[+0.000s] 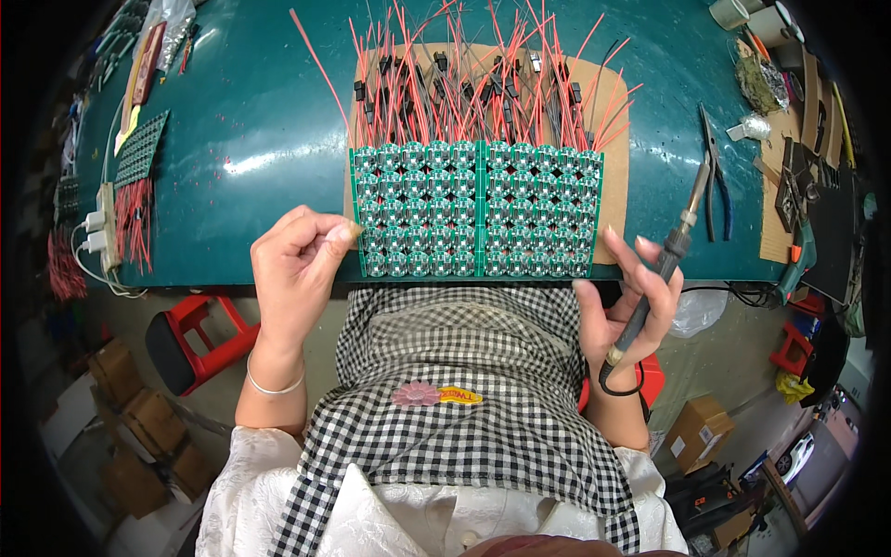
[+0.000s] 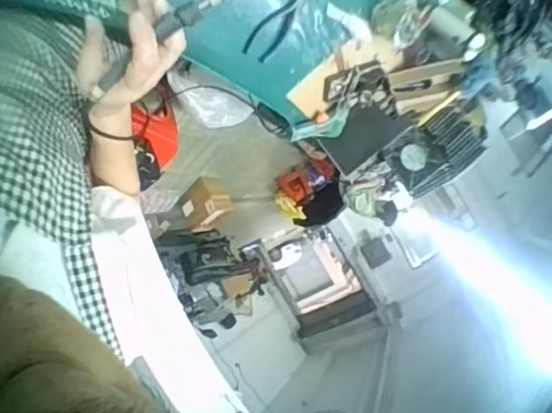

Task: The person solders wires onto circuit boards using a soldering iron, handling and positioning the boards and wires by hand.

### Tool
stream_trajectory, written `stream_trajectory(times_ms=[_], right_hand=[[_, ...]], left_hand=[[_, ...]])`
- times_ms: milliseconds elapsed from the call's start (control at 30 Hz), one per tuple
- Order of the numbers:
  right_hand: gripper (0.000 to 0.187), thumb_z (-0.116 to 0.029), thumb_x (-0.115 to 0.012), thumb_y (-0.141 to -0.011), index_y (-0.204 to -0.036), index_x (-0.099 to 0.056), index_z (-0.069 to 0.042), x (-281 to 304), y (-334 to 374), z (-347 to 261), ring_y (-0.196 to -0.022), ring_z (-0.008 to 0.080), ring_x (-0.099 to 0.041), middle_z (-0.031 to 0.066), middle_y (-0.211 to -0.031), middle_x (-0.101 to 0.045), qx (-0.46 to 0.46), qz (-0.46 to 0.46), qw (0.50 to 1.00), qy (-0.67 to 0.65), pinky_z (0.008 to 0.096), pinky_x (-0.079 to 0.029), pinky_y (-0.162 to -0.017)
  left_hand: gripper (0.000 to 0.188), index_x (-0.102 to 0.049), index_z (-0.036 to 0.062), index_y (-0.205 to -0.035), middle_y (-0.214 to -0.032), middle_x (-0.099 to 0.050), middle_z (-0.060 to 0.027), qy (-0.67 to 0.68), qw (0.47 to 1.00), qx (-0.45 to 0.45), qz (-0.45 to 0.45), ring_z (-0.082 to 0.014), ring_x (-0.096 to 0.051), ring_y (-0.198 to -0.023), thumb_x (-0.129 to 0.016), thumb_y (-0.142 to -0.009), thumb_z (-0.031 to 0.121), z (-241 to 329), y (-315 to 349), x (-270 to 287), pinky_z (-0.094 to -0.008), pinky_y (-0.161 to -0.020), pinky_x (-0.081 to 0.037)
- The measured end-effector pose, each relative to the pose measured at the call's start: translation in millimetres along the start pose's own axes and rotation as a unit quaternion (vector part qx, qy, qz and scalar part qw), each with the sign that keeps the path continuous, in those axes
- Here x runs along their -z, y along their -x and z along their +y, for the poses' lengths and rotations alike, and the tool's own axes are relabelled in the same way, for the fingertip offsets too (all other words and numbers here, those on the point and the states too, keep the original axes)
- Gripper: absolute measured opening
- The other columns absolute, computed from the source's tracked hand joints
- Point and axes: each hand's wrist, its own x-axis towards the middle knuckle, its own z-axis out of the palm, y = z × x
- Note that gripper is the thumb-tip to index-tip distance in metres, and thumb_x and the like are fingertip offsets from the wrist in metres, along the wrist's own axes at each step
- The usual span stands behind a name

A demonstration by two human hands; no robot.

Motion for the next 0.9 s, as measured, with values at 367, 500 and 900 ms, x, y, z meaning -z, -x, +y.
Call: stream_trajectory(times_ms=[367, 500, 900], right_hand=[[0.058, -0.004, -0.084, -0.08, -0.125, -0.049, -0.01, 1, 5, -2, -0.119, 0.0297, -0.062, 0.0192, -0.124, -0.065, 0.044, -0.036, 0.992, 0.11, 0.0391, -0.053, -0.099], [0.057, -0.003, -0.083, -0.081, -0.126, -0.049, -0.008, -5, 9, 3, -0.12, 0.0287, -0.06, 0.0176, -0.118, -0.068, -0.001, 0.016, 0.999, 0.039, 0.0369, -0.055, -0.097], [0.064, 0.007, -0.078, -0.081, -0.133, -0.043, -0.005, -7, -1, -2, -0.123, 0.0328, -0.059, 0.0226, -0.13, -0.052, 0.009, 0.036, 0.999, -0.018, 0.039, -0.062, -0.095]], left_hand=[[0.037, -0.07, -0.0023, -0.089, -0.077, -0.042, 0.0039, -0.015, 0.998, 0.002, -0.068, -0.0034, -0.033, -0.064, -0.094, -0.064, 0.009, 13, 22, 4, -0.0207, -0.051, -0.023], [0.04, -0.069, -0.0027, -0.085, -0.071, -0.046, 0.0027, -0.018, 0.998, 0.011, -0.052, -0.0049, -0.037, -0.062, -0.097, -0.061, 0.012, 18, 22, 1, -0.0218, -0.049, -0.028], [0.038, -0.069, -0.0001, -0.086, -0.073, -0.042, 0.005, 0.042, 0.999, 0.013, -0.014, -0.0039, -0.031, -0.061, -0.096, -0.064, 0.017, 17, 23, 3, -0.0221, -0.05, -0.022]])
